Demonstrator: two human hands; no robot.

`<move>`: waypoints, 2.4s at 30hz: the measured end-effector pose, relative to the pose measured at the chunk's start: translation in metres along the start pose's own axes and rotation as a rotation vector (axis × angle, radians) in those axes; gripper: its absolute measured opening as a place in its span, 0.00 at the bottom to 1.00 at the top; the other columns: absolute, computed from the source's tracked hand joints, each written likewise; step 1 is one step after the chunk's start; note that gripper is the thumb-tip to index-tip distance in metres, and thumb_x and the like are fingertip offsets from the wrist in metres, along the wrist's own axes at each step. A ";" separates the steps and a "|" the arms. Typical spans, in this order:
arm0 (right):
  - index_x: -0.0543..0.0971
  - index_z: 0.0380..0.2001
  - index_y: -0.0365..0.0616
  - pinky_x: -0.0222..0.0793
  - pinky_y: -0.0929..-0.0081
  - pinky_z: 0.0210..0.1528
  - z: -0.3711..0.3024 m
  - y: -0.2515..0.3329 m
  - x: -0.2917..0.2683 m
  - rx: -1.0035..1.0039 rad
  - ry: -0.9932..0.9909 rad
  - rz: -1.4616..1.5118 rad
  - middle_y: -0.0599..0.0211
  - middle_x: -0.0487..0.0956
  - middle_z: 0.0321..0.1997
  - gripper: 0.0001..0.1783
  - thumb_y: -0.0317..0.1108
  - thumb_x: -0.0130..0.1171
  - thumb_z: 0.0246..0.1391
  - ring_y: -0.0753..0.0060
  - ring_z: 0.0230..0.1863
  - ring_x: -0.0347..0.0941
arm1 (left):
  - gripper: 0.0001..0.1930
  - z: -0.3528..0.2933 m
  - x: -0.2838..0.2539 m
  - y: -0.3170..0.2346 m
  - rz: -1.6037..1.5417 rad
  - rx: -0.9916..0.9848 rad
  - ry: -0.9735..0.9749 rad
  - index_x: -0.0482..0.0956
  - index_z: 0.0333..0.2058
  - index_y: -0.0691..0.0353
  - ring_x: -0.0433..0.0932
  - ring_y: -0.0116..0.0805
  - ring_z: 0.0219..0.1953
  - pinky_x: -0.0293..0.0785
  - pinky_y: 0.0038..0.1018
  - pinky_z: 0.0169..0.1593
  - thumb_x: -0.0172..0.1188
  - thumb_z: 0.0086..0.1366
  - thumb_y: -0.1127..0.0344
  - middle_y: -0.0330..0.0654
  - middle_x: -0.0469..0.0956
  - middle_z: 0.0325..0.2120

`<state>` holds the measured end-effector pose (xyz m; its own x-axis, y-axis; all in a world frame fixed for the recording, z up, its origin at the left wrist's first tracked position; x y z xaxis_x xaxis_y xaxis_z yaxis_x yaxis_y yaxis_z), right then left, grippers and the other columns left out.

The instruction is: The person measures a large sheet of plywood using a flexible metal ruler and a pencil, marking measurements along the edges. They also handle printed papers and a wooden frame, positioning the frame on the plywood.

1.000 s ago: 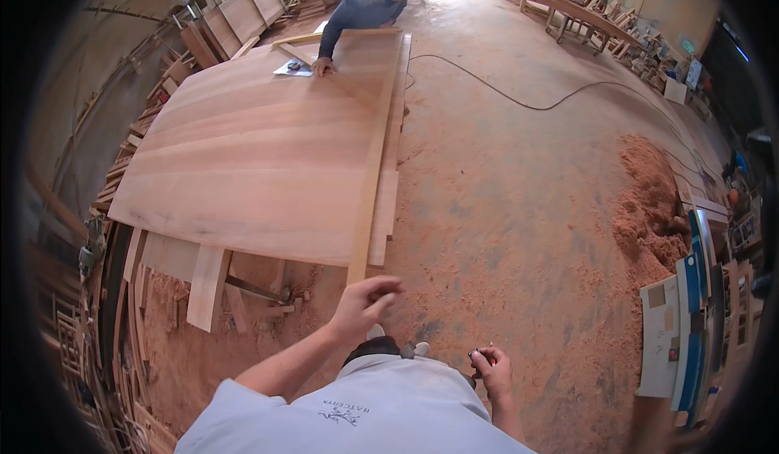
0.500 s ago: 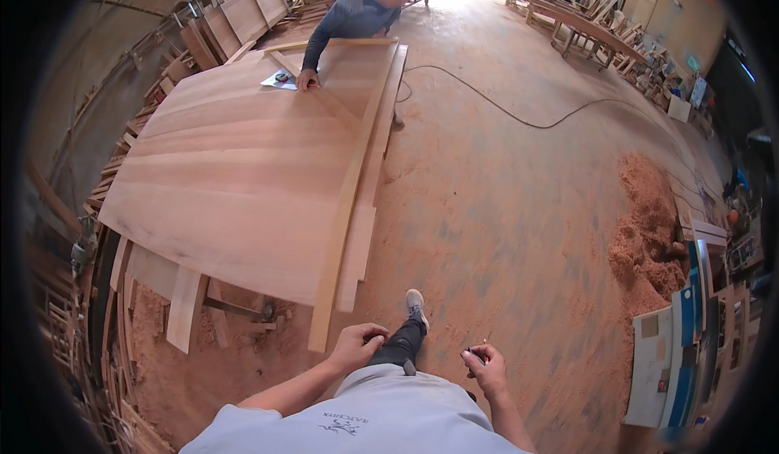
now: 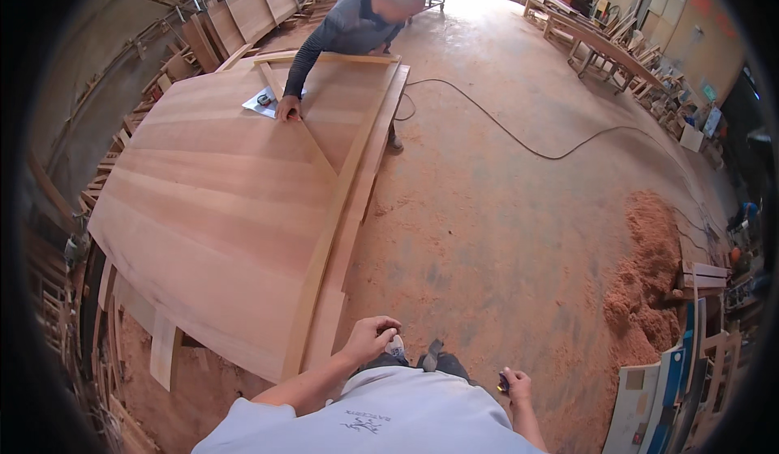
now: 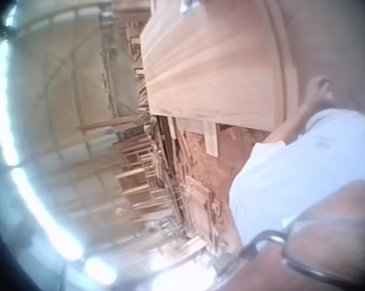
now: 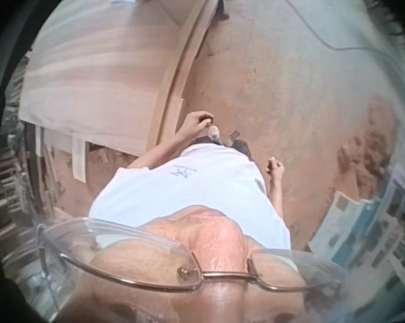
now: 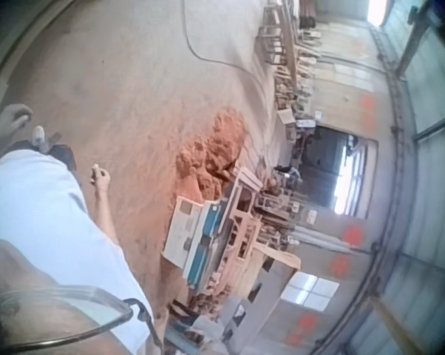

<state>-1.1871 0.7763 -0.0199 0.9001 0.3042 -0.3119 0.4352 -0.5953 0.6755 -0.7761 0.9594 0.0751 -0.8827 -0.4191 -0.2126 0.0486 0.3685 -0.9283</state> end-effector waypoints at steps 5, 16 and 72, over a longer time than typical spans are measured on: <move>0.76 0.30 0.39 0.71 0.66 0.14 0.098 -0.076 -0.056 0.323 -0.126 0.149 0.60 0.77 0.20 0.18 0.44 0.67 0.60 0.65 0.14 0.73 | 0.11 0.062 -0.005 -0.037 0.036 -0.035 -0.043 0.85 0.47 0.67 0.86 0.31 0.38 0.81 0.27 0.46 0.61 0.69 0.72 0.46 0.87 0.37; 0.76 0.28 0.40 0.68 0.62 0.14 0.366 0.057 -0.025 0.248 0.041 0.009 0.62 0.77 0.21 0.19 0.44 0.71 0.57 0.64 0.15 0.72 | 0.10 0.180 0.020 -0.085 0.150 -0.142 -0.275 0.86 0.44 0.66 0.87 0.33 0.38 0.82 0.28 0.45 0.63 0.67 0.69 0.46 0.88 0.36; 0.82 0.33 0.35 0.81 0.67 0.30 0.667 0.594 0.330 -0.105 0.551 -0.766 0.63 0.80 0.28 0.24 0.50 0.71 0.54 0.70 0.27 0.78 | 0.13 0.451 0.002 -0.176 0.067 -0.433 -0.757 0.83 0.48 0.68 0.87 0.37 0.40 0.82 0.30 0.46 0.65 0.65 0.70 0.51 0.87 0.39</move>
<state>-0.6188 0.0268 -0.1675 0.2226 0.9084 -0.3539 0.8752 -0.0262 0.4830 -0.5756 0.5192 0.1005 -0.3293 -0.7671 -0.5506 -0.2285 0.6305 -0.7418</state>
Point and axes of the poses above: each hand's wrist, its own z-axis towards the middle knuckle, its own x-axis out of the palm, y = z × x, the point moved 3 cm from there along z, towards the middle knuckle
